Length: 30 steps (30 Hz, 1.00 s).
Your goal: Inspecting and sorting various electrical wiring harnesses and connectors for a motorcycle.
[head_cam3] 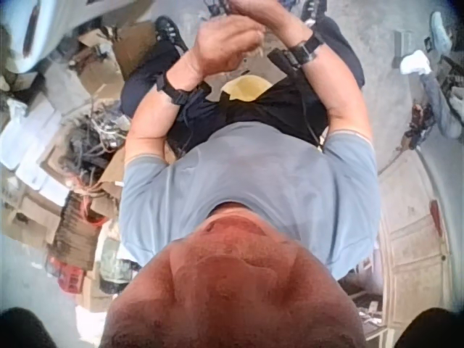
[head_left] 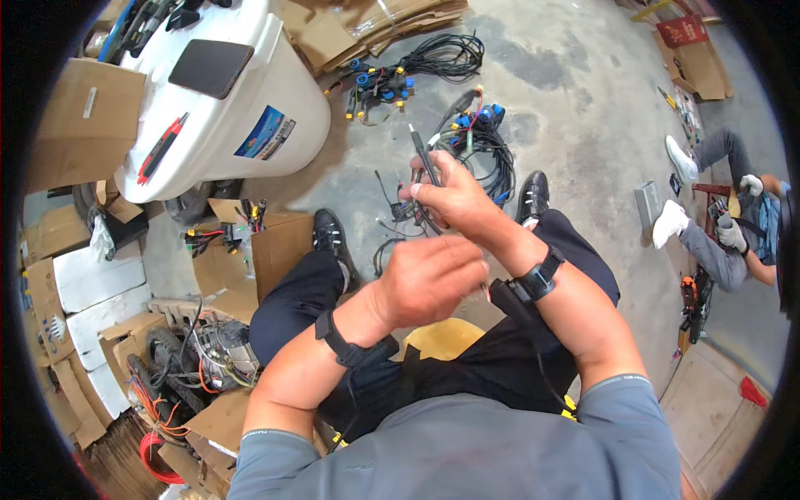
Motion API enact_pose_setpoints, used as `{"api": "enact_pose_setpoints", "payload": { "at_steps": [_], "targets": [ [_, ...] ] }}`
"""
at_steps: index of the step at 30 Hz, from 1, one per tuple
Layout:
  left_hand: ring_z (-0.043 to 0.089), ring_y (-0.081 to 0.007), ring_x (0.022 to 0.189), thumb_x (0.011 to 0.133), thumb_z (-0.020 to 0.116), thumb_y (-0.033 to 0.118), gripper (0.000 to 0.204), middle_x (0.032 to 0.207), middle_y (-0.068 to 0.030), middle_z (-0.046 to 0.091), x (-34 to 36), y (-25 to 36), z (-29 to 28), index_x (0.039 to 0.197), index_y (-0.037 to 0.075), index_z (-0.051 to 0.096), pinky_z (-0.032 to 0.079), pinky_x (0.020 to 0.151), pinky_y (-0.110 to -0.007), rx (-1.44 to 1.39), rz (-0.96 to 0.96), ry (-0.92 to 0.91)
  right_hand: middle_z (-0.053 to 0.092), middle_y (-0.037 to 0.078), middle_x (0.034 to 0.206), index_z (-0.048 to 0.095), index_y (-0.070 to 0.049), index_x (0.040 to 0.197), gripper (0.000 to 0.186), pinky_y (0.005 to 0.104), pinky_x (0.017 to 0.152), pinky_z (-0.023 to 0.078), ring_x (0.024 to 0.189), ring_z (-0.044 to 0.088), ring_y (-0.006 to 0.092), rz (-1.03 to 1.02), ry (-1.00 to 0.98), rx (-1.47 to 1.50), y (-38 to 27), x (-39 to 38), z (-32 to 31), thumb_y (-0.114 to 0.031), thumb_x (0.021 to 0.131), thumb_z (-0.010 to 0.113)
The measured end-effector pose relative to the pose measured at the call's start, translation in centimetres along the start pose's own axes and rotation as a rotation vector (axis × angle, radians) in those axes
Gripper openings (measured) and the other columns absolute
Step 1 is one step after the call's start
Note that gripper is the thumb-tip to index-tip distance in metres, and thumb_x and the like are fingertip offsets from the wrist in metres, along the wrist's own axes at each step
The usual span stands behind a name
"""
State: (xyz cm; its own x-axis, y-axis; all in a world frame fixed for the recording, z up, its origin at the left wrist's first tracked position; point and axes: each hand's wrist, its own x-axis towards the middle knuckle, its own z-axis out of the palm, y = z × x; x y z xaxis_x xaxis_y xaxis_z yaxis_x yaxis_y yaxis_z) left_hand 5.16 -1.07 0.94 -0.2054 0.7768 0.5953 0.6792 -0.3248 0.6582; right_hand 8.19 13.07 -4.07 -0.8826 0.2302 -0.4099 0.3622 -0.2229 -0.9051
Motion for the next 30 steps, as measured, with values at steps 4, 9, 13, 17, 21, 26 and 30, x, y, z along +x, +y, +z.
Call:
{"api": "enact_pose_setpoints", "payload": {
  "at_steps": [4, 9, 13, 17, 21, 26, 30],
  "targets": [
    [0.065, -0.024, 0.074, 0.065, 0.072, 0.01, 0.022, 0.084, -0.0087, 0.063, -0.3, 0.8, 1.4, 0.082, 0.003, 0.061, 0.054, 0.059, -0.033, 0.074, 0.114, -0.048, 0.064, 0.007, 0.088, 0.046, -0.004, 0.116, 0.031, 0.0195, 0.048, 0.036, 0.057, 0.047, 0.0044, -0.081, -0.03, 0.091, 0.3, 0.0, -0.2, -0.007, 0.087, 0.058],
    [0.066, -0.0261, 0.072, 0.071, 0.071, 0.005, 0.014, 0.081, -0.0118, 0.065, -0.2, 0.2, -0.2, 0.079, 0.002, 0.06, 0.054, 0.061, -0.033, -0.049, -0.044, -0.011, 0.059, 0.007, 0.095, 0.048, -0.002, 0.11, 0.025, 0.0248, 0.066, 0.046, 0.076, 0.055, 0.0098, -0.3, 0.028, -0.035, 0.8, 0.6, -0.6, -0.006, 0.087, 0.056],
    [0.061, -0.0099, 0.064, 0.088, 0.063, 0.013, 0.016, 0.072, -0.0054, 0.067, -0.5, -2.7, -1.5, 0.079, 0.0, 0.064, 0.048, 0.058, -0.026, -0.223, -0.893, 0.41, 0.054, 0.004, 0.096, 0.048, -0.001, 0.109, 0.023, 0.0263, 0.081, 0.046, 0.093, 0.053, 0.0099, -0.28, -0.018, 0.072, 0.2, -1.0, 0.1, -0.004, 0.087, 0.055],
    [0.061, -0.0107, 0.062, 0.091, 0.06, 0.018, 0.019, 0.075, -0.0067, 0.067, 0.1, -5.8, -3.9, 0.09, -0.001, 0.063, 0.047, 0.057, -0.023, -0.594, -1.178, 0.515, 0.054, 0.004, 0.096, 0.05, 0.0, 0.107, 0.021, 0.0282, 0.084, 0.045, 0.093, 0.052, 0.01, -0.315, -0.031, -0.03, -1.6, -2.6, 1.7, -0.001, 0.086, 0.055],
    [0.059, -0.0109, 0.065, 0.089, 0.057, 0.011, 0.012, 0.08, -0.0038, 0.064, -0.2, -7.7, -3.7, 0.091, 0.001, 0.062, 0.047, 0.06, -0.025, -0.678, -1.205, 0.36, 0.057, 0.012, 0.099, 0.05, 0.003, 0.112, 0.028, 0.0317, 0.085, 0.046, 0.094, 0.056, 0.0178, -0.426, -0.075, -0.064, -0.8, -2.5, 2.1, -0.001, 0.085, 0.056],
    [0.062, -0.0128, 0.076, 0.086, 0.057, 0.006, 0.027, 0.09, -0.0046, 0.064, 0.2, -7.6, -2.8, 0.111, -0.005, 0.06, 0.052, 0.069, -0.026, -0.975, -1.105, 0.359, 0.058, 0.018, 0.105, 0.048, 0.005, 0.119, 0.04, 0.0354, 0.086, 0.045, 0.098, 0.059, 0.0222, -0.589, -0.053, 0.112, -0.3, -1.9, 3.1, -0.003, 0.081, 0.06],
    [0.062, -0.0121, 0.074, 0.084, 0.059, 0.0, 0.037, 0.089, -0.0055, 0.064, 0.6, -7.7, -2.9, 0.119, -0.007, 0.055, 0.053, 0.068, -0.024, -1.029, -0.942, 0.383, 0.055, 0.003, 0.106, 0.046, 0.003, 0.125, 0.037, 0.0265, 0.086, 0.043, 0.1, 0.052, 0.0094, -0.412, -0.179, 0.072, -1.7, -2.9, 1.9, 0.001, 0.089, 0.056]
  ]
}}
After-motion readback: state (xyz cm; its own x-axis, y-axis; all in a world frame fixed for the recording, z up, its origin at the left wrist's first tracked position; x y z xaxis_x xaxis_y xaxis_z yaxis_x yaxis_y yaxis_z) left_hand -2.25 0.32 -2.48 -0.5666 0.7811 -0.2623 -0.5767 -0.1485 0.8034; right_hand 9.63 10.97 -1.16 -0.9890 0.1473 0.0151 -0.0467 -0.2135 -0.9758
